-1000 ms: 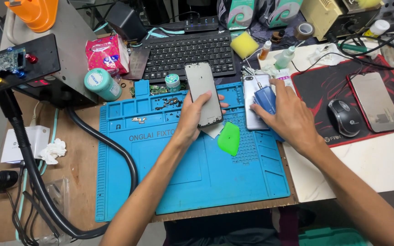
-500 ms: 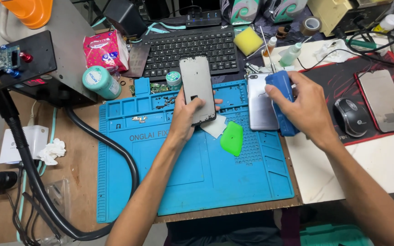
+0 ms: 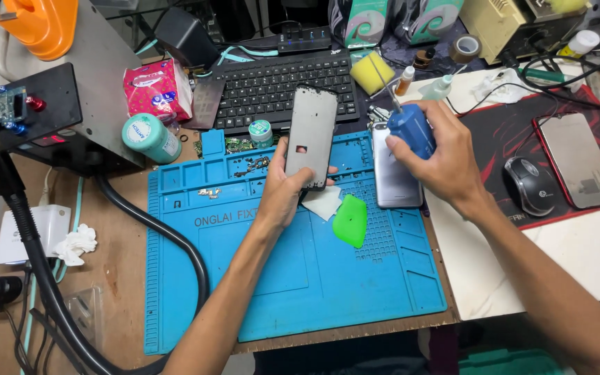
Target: Removing a damaged screen from a mobile phone using a heat gun and prying tools.
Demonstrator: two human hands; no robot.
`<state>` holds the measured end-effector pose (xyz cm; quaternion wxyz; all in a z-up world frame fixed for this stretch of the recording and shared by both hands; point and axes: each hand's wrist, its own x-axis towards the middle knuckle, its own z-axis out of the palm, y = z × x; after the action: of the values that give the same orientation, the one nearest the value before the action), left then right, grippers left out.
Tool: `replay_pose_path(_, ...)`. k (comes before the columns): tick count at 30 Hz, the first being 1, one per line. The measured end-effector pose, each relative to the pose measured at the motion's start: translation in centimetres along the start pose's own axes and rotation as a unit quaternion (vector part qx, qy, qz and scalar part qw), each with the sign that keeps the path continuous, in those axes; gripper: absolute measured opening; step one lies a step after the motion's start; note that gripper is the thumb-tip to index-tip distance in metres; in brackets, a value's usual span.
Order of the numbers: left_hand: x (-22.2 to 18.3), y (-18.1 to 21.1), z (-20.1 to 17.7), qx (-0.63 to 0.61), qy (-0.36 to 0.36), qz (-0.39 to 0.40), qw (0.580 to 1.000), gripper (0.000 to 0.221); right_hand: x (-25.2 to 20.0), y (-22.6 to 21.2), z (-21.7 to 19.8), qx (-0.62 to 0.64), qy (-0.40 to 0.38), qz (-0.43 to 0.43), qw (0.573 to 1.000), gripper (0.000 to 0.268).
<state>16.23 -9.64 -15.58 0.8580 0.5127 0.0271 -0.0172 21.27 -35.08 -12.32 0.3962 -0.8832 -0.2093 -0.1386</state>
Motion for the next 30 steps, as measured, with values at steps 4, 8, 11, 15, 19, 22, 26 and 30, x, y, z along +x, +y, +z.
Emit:
replay_pose_path(4,-0.3,0.2,0.7,0.025,-0.006,0.011,1.0,0.032,-1.2,-0.9,-0.2,-0.027,0.007,0.0,1.0,0.053)
replay_pose_path(8,-0.1,-0.1,0.4,0.051,-0.004,0.037,0.998,0.026,-1.5,-0.4,-0.5,-0.008,0.008,0.001,1.0,0.055)
replay_pose_path(11,0.0,0.3,0.3,0.067,0.005,0.057,0.996,0.026,-1.6,-0.6,-0.2,-0.006,0.009,-0.003,1.0,0.055)
replay_pose_path(15,0.3,0.7,-0.2,0.022,0.037,0.071,0.997,0.026,-1.9,-1.0,0.0,-0.023,0.005,-0.024,0.999,0.056)
replay_pose_path(19,1.1,0.5,-1.6,-0.039,0.097,0.074,0.992,0.025,-1.8,-1.4,0.0,-0.023,0.0,-0.028,0.999,0.058)
replay_pose_path(22,1.2,0.7,-2.2,-0.097,0.128,0.059,0.985,0.031,-2.0,-1.2,0.0,-0.021,-0.009,-0.026,0.999,0.059)
replay_pose_path(26,1.1,1.3,-2.3,-0.173,0.151,0.038,0.973,0.036,-2.2,-1.1,0.2,-0.027,-0.017,-0.035,0.999,0.057)
replay_pose_path(30,1.3,1.3,-2.5,-0.261,0.164,0.019,0.951,0.042,-2.3,-0.8,0.5,-0.038,-0.024,-0.054,0.998,0.059)
